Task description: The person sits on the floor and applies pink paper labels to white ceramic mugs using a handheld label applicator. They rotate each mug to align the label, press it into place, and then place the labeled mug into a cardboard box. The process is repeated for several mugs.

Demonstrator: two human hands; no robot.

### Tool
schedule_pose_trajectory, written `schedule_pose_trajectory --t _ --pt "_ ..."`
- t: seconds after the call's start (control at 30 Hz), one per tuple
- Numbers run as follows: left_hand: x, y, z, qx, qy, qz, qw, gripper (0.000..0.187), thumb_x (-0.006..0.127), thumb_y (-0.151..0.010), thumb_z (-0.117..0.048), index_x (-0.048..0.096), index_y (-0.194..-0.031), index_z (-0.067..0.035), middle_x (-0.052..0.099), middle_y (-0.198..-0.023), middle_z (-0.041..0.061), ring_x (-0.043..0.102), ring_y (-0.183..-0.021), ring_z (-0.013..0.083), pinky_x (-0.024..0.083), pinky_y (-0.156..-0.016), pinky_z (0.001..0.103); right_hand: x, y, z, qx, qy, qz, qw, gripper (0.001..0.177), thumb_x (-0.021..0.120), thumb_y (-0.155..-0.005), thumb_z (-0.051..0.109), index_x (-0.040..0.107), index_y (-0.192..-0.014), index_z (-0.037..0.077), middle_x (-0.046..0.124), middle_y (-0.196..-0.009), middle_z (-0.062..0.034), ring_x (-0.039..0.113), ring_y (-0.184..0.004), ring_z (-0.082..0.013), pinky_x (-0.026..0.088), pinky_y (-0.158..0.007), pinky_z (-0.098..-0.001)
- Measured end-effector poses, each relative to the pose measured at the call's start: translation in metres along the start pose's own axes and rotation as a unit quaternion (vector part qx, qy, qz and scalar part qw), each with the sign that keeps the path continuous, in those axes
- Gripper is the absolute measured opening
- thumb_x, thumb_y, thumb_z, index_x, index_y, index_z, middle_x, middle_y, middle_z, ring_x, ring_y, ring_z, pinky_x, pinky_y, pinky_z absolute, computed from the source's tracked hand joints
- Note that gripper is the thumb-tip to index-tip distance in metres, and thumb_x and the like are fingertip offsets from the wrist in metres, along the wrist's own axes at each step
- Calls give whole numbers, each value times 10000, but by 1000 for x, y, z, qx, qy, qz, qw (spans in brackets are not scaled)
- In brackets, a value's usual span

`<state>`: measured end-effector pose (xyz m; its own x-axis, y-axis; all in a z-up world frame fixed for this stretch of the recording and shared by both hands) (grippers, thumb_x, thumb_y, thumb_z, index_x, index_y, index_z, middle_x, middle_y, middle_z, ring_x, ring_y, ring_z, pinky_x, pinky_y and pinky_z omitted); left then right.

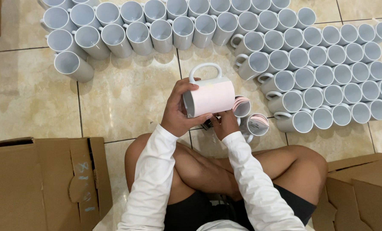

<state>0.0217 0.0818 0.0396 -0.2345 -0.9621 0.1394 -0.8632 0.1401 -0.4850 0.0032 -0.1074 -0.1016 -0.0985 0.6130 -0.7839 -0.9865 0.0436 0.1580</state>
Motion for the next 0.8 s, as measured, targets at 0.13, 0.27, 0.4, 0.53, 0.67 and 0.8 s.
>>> schedule_pose_trajectory --t 0.13,0.27,0.4,0.53,0.67,0.8 --pt "-1 1 0 -7 0 4 1000 622 866 -694 -145 466 -1170 -158 463 -1287 133 497 -1204 266 351 -1048 480 2 7 -14 64 -21 40 997 160 662 -877 284 727 -927 146 682 -758 -69 689 -808 -280 527 -791 -398" --pt "-1 2 0 -13 17 -3 1000 629 867 -689 -129 460 -1168 -148 468 -1286 141 504 -1194 263 353 -1045 482 -2 20 -22 105 -59 24 992 164 698 -838 242 627 -967 169 704 -712 -28 698 -727 -210 527 -772 -360" --pt "-1 2 1 -12 29 -3 1000 641 863 -694 -120 441 -1176 -141 467 -1287 147 504 -1190 265 352 -1039 490 4 26 -33 126 -72 14 989 301 711 -827 205 443 -948 140 724 -768 -10 707 -723 -186 506 -794 -364" --pt "-1 4 3 -22 63 -5 998 671 867 -684 -97 429 -1191 -137 460 -1296 138 509 -1180 250 384 -1023 467 12 30 -42 112 -103 -4 988 321 717 -831 202 416 -906 121 729 -785 -37 715 -745 -222 524 -760 -356" --pt "-1 6 5 -34 78 -8 996 686 869 -674 -85 427 -1196 -137 464 -1297 141 518 -1171 259 404 -1007 464 16 33 -41 130 -133 -37 982 323 703 -827 101 388 -898 100 713 -818 -95 708 -763 -264 558 -698 -360" --pt "-1 5 8 -32 92 -20 995 710 882 -665 -109 411 -1196 -118 461 -1304 136 516 -1171 237 410 -1002 430 43 38 -84 139 -42 -4 989 323 682 -805 130 389 -942 127 674 -796 -132 684 -824 -365 525 -672 -490"
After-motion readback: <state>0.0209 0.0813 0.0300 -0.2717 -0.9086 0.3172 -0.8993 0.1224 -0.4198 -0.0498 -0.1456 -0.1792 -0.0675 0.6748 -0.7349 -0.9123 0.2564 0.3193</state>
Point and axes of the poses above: each hand's wrist, its own y-axis away from the middle knuckle, its own x-axis out of the palm, z = x × y, the point moved 4 cm from there along -y, towards the middle knuckle
